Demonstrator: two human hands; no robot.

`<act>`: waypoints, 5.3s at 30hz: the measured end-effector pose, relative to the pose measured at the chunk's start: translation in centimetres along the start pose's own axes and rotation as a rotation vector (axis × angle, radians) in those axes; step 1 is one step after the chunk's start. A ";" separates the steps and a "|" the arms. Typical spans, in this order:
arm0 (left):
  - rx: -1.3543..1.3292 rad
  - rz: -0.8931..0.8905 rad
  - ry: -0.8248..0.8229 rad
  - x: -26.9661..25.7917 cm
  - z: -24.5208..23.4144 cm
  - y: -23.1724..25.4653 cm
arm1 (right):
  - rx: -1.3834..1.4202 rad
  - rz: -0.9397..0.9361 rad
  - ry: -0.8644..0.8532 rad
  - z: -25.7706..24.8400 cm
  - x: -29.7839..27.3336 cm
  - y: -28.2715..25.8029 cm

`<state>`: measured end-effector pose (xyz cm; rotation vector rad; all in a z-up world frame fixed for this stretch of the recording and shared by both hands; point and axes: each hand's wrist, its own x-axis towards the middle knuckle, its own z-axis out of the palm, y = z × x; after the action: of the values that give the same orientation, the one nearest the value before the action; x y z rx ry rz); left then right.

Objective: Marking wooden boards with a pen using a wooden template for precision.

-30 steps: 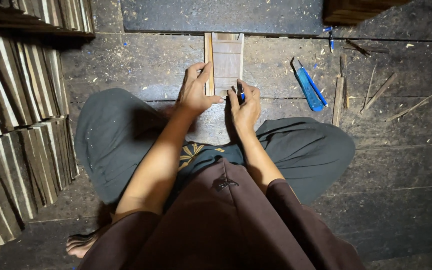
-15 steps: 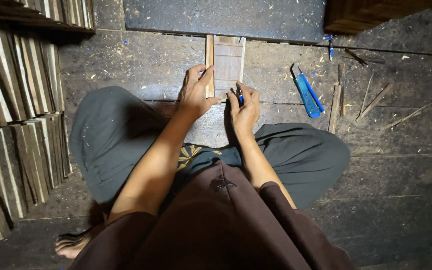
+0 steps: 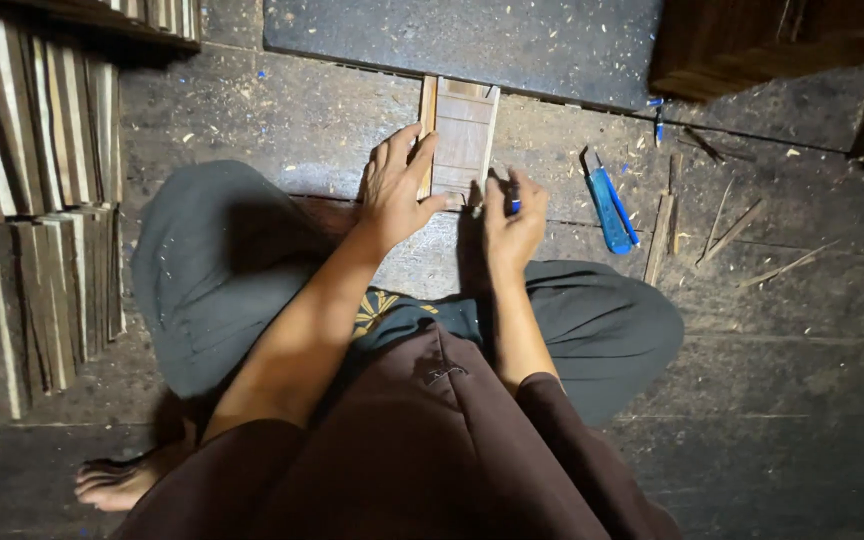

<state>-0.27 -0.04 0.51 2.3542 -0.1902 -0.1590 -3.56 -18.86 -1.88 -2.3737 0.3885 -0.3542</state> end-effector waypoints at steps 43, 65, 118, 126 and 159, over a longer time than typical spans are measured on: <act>0.095 0.160 0.080 -0.3 -0.2 0.4 | 0.367 0.127 0.022 -1.8 2.7 -2.2; 0.262 0.204 0.217 0.2 2.8 0.3 | 0.631 0.017 0.052 -0.7 3.1 0.2; 0.289 0.099 0.101 0.5 2.7 1.0 | 0.163 -0.019 -0.043 2.7 10.6 4.5; 0.279 0.086 0.107 0.6 3.1 0.7 | 0.233 0.148 -0.149 -2.9 0.3 0.0; 0.527 0.163 -0.188 10.9 0.6 0.3 | 0.271 -0.561 -0.332 -4.0 -1.9 -8.1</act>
<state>10.32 -2.62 -0.34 2.8288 -0.5735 -0.2790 -5.25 -14.75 6.24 -2.1819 -0.4617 -0.2361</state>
